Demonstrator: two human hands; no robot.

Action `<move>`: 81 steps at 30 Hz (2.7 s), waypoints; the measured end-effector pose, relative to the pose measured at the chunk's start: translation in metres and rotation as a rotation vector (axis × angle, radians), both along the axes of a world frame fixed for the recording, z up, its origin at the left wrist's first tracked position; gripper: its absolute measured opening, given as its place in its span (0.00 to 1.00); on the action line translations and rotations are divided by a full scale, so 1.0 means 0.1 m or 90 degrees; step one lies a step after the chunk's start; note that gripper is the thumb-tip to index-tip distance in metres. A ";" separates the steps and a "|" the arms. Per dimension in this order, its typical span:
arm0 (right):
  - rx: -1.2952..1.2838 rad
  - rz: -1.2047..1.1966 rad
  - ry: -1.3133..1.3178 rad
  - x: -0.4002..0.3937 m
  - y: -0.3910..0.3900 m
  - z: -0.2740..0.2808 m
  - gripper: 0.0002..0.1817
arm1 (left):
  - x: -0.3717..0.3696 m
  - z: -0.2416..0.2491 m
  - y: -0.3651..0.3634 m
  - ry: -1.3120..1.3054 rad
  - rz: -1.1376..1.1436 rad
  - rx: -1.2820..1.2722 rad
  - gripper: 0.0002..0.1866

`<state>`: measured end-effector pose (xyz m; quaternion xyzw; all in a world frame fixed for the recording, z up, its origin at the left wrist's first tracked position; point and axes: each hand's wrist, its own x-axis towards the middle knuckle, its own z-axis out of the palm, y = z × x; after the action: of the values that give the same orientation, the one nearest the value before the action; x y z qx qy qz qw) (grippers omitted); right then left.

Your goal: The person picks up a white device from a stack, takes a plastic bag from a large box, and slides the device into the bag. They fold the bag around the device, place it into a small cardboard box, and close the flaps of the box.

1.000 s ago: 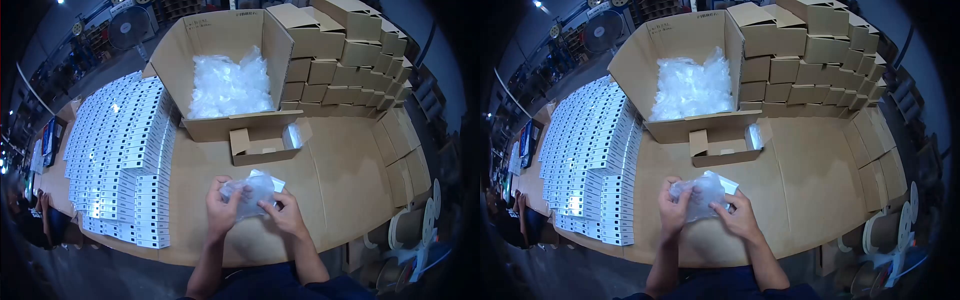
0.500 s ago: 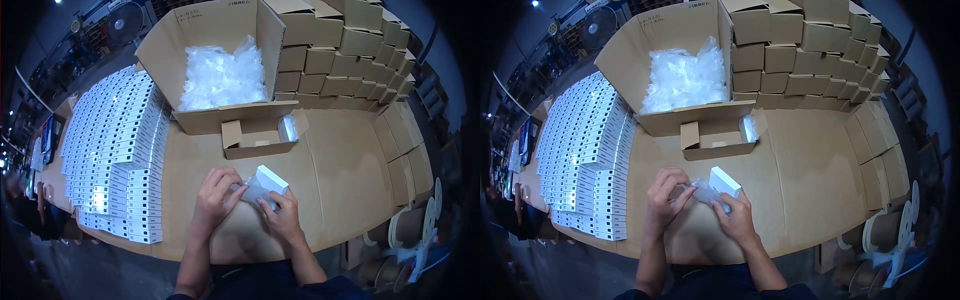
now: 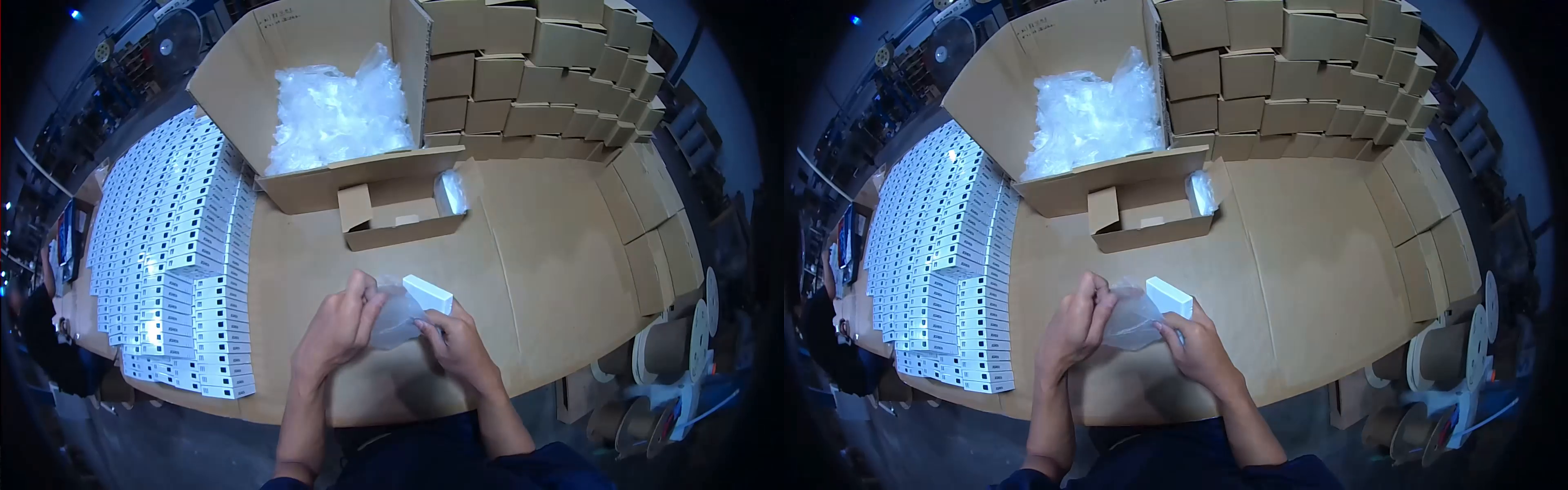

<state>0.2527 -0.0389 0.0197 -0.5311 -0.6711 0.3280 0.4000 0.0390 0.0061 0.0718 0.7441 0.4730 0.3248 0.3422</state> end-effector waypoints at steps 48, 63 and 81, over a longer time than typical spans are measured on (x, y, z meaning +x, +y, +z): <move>0.175 0.351 0.207 0.10 0.71 0.72 0.14 | -0.05 -0.68 -0.39 -0.185 0.003 -0.141 0.31; -0.013 0.221 0.075 0.09 0.61 0.45 0.15 | -0.01 -0.75 -0.43 -0.354 0.105 -0.231 0.26; -0.140 0.189 0.522 -0.04 0.38 0.02 0.36 | 0.00 -1.10 -0.50 -0.607 0.161 -0.276 0.23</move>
<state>0.2483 -0.0004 0.0217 -0.2944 -0.4872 0.6346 0.5227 0.0393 -0.0434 -0.0386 0.3635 0.4072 0.5603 0.6230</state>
